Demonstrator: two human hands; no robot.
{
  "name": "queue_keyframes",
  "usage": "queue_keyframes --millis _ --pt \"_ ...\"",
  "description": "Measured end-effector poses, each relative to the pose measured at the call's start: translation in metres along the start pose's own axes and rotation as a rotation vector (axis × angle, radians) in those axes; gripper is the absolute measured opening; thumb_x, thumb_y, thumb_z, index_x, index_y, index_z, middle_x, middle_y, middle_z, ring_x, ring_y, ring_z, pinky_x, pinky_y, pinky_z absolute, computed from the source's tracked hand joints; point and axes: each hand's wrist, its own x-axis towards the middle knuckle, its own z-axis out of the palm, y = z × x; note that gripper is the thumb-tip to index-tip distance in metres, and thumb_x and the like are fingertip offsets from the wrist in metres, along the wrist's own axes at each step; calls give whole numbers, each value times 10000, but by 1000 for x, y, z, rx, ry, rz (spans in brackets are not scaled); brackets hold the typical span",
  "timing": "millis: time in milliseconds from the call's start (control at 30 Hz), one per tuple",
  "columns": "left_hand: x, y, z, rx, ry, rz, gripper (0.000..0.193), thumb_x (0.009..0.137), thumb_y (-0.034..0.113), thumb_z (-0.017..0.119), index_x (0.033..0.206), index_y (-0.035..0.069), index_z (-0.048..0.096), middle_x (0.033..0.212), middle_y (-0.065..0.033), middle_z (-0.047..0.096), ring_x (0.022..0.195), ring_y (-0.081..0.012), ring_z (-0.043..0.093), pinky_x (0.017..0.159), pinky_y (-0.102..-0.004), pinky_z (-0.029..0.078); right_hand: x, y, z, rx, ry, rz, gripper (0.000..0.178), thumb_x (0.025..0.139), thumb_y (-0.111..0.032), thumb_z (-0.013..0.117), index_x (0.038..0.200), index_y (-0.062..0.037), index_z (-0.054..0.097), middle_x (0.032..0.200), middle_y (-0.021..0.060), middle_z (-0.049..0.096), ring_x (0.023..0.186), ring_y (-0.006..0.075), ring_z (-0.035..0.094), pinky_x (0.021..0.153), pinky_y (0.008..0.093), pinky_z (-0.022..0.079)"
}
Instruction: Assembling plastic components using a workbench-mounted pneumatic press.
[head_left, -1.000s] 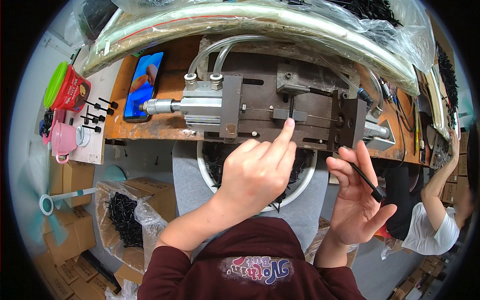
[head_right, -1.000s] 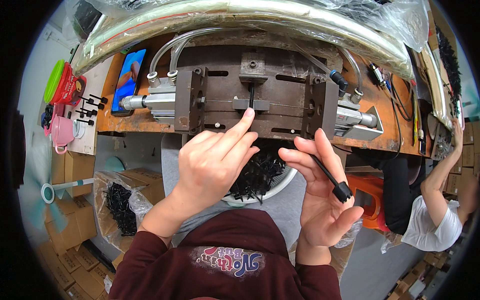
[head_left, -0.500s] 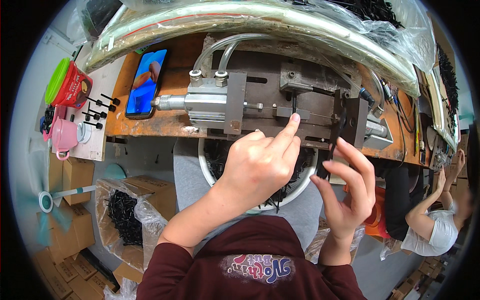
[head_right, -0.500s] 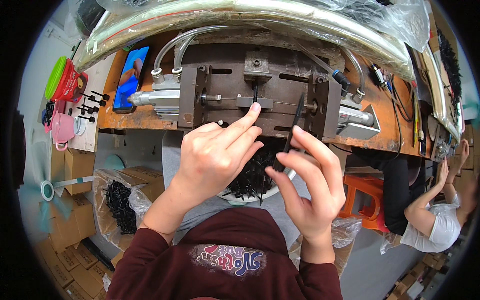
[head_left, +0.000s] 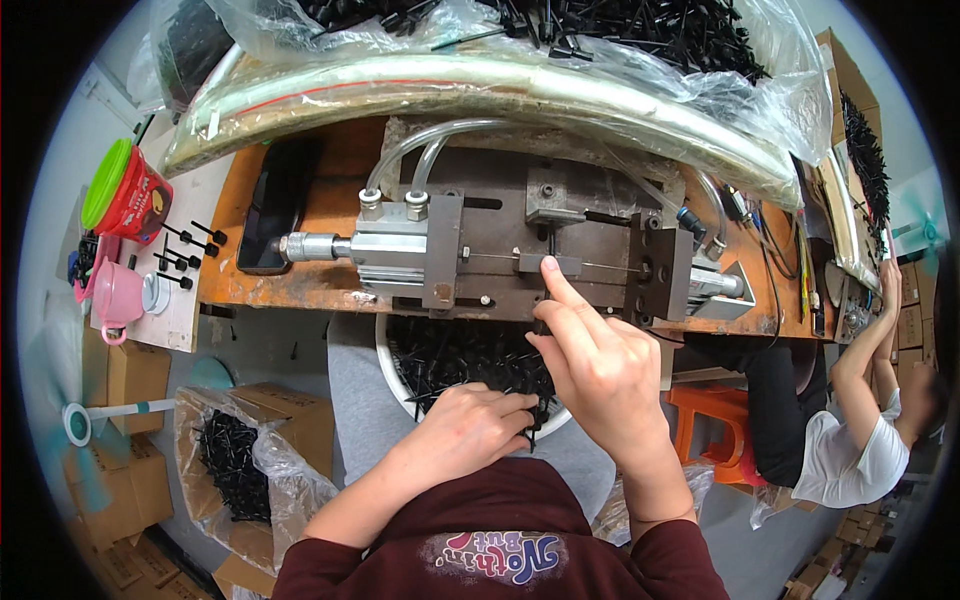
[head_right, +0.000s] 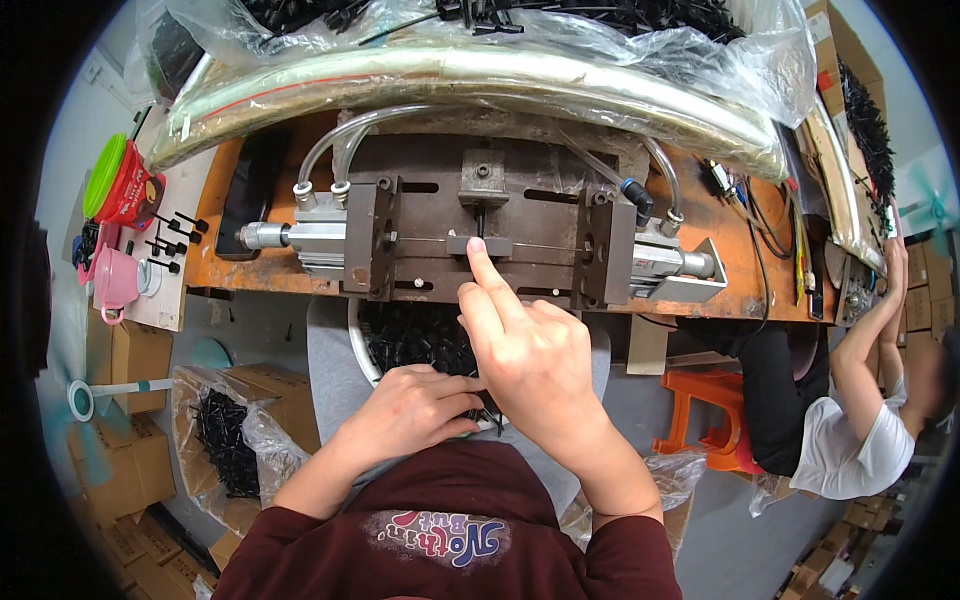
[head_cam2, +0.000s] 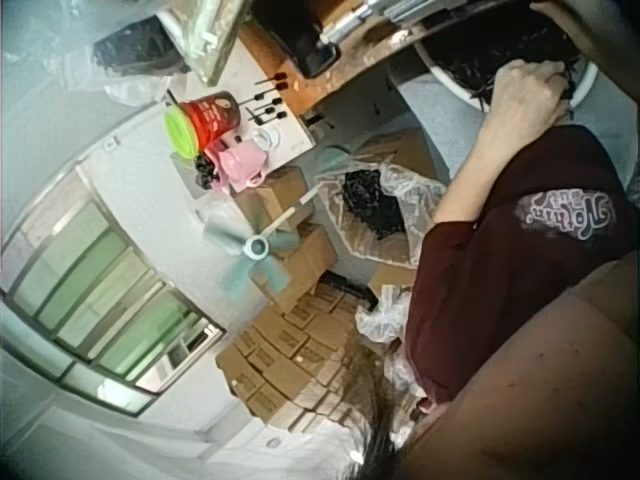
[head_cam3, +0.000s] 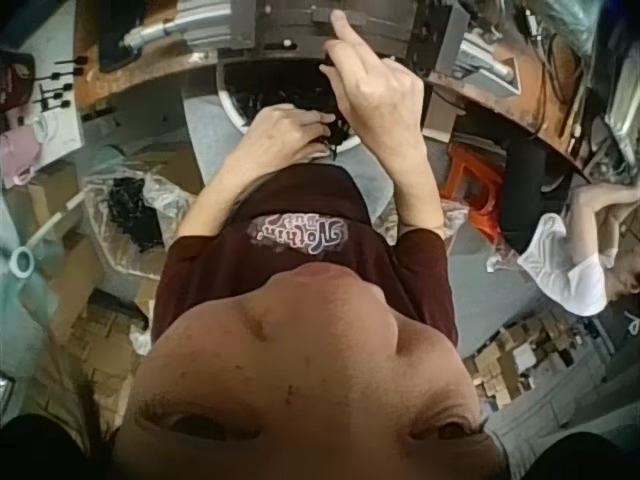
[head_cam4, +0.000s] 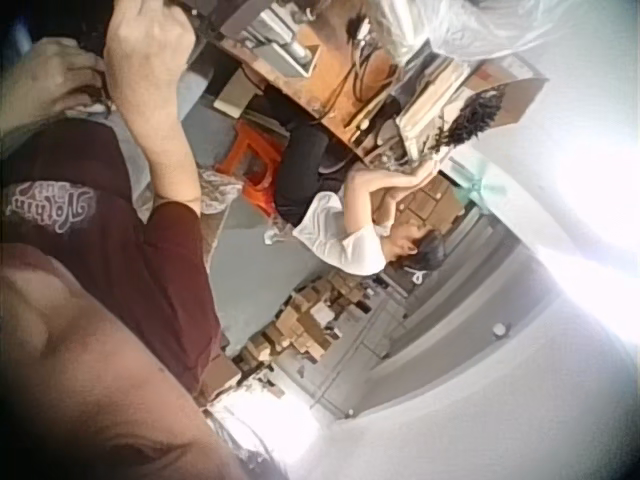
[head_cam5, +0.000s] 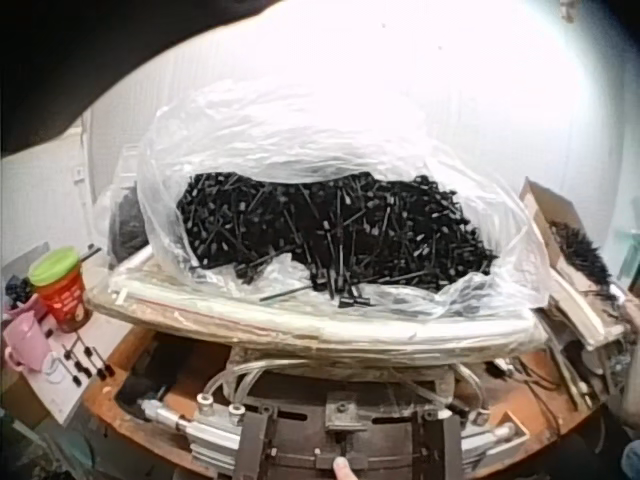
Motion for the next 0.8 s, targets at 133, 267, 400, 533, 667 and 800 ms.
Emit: queue_keyframes --millis 133,267,400,533,667,800 --pt "8 -4 -3 11 95 43 467 725 332 778 1071 36 674 1155 -65 661 839 -211 625 800 -339 485 -2 1 0 -16 -6 -1 218 703 -64 767 878 -26 642 1177 151 675 557 221 638 531 287 509" --pt "6 -2 -13 15 73 38 576 739 376 774 1174 23 638 1203 -88 643 864 -218 624 824 -337 478 6 4 -17 59 -62 -26 218 738 -112 771 900 -36 647 1099 140 694 585 209 654 542 291 518" --pt "-9 -6 -4 19 160 43 549 723 347 805 1156 40 663 1130 -69 687 813 -199 638 773 -308 477 50 37 -57 219 148 -6 189 796 -147 750 923 -46 652 872 91 691 652 200 660 571 306 517" --pt "-17 -5 0 6 196 55 510 724 318 813 1133 45 679 1082 -55 708 805 -191 639 781 -313 478 123 87 -97 -130 363 -159 197 817 19 586 971 -62 678 884 82 706 689 238 646 692 339 510" --pt "-17 -7 3 -9 212 62 430 732 272 815 1088 61 701 1045 -47 718 782 -188 635 785 -314 477 182 143 -106 -497 52 -212 434 744 114 557 1128 -75 630 1112 104 666 1033 293 626 927 388 490" --pt "-22 -6 0 1 226 29 356 738 248 811 1030 63 721 992 -37 728 750 -181 638 740 -304 482 209 131 -82 -603 -389 10 491 718 121 583 1176 -57 590 1191 124 636 1161 319 572 990 410 478"
